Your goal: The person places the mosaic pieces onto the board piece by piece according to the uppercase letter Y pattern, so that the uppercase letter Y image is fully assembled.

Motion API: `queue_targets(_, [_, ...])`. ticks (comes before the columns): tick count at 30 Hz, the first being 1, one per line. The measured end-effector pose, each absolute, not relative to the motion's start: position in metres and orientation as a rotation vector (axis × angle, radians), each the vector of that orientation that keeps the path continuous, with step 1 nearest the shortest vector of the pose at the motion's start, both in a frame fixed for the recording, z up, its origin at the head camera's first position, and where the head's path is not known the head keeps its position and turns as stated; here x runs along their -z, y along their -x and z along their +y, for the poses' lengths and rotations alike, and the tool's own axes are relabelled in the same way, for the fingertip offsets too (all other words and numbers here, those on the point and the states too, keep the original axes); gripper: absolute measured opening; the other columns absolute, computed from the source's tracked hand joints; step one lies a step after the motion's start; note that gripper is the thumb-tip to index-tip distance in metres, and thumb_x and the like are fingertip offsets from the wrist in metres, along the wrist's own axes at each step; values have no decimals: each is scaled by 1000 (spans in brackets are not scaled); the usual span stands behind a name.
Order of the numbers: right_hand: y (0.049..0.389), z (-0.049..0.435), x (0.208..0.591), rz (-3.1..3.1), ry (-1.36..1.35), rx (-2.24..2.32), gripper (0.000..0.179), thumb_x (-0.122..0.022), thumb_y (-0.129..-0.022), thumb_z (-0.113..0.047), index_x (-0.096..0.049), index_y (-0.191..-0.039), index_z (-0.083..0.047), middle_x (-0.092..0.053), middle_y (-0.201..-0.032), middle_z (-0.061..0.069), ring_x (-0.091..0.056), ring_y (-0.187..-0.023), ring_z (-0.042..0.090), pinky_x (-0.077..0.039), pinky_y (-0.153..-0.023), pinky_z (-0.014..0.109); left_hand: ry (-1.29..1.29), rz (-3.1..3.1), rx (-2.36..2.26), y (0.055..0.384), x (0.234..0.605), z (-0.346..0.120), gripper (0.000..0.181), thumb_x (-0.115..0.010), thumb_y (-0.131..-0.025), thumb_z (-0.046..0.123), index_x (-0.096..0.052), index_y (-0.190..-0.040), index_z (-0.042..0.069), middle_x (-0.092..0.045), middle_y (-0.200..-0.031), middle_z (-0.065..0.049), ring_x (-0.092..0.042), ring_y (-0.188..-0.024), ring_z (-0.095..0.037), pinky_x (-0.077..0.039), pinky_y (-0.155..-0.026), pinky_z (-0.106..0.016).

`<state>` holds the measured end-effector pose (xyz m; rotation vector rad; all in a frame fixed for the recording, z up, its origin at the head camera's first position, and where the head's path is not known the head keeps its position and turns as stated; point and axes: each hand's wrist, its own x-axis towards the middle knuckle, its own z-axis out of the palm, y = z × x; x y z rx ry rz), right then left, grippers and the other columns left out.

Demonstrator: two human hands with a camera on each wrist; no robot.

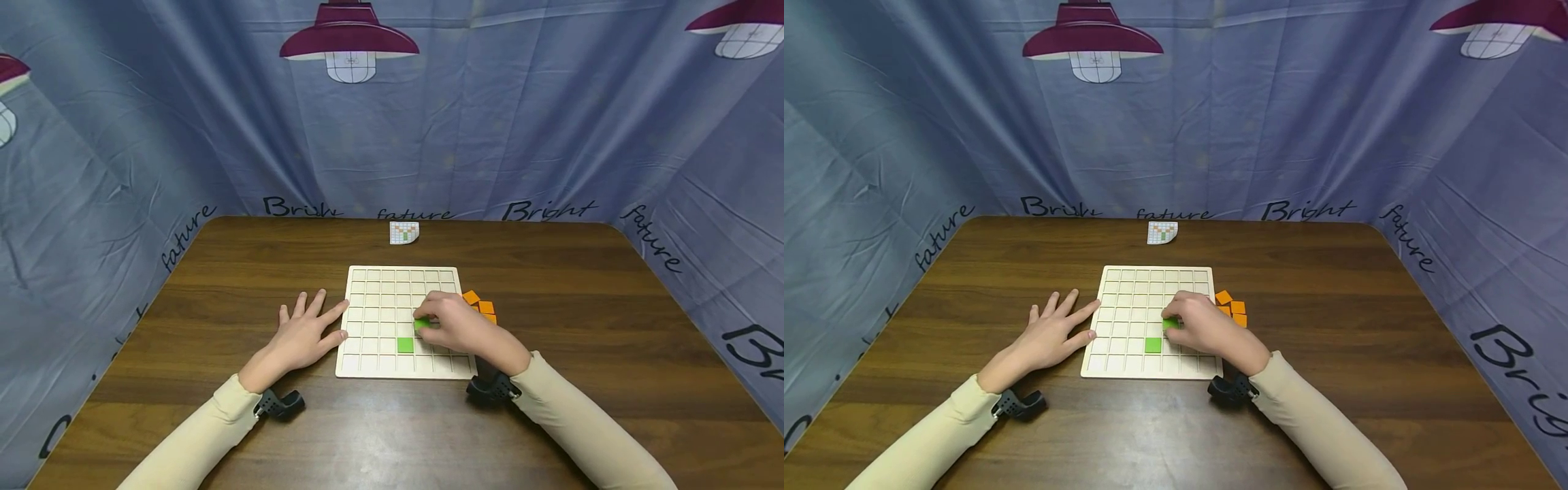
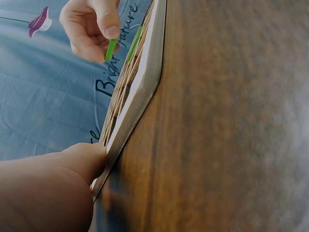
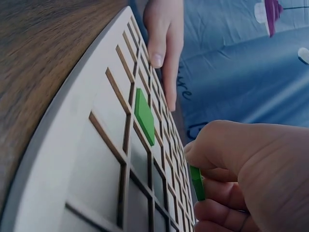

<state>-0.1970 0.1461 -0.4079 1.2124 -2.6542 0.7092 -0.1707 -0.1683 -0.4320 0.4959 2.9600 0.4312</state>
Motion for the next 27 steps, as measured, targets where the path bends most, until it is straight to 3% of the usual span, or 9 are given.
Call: queue_targets(27, [200,123,416,-2703,-1249,-679,16,-75,-83,-6,-80,-98,-6,-73,-91,3,-61,-79,9,-54,-75,25,-498,2961,-439,171,433,-168,60,-51,-104,49,-39,-159,28,-26,-166,-27,-17,-150,-61,-15,-107,-86])
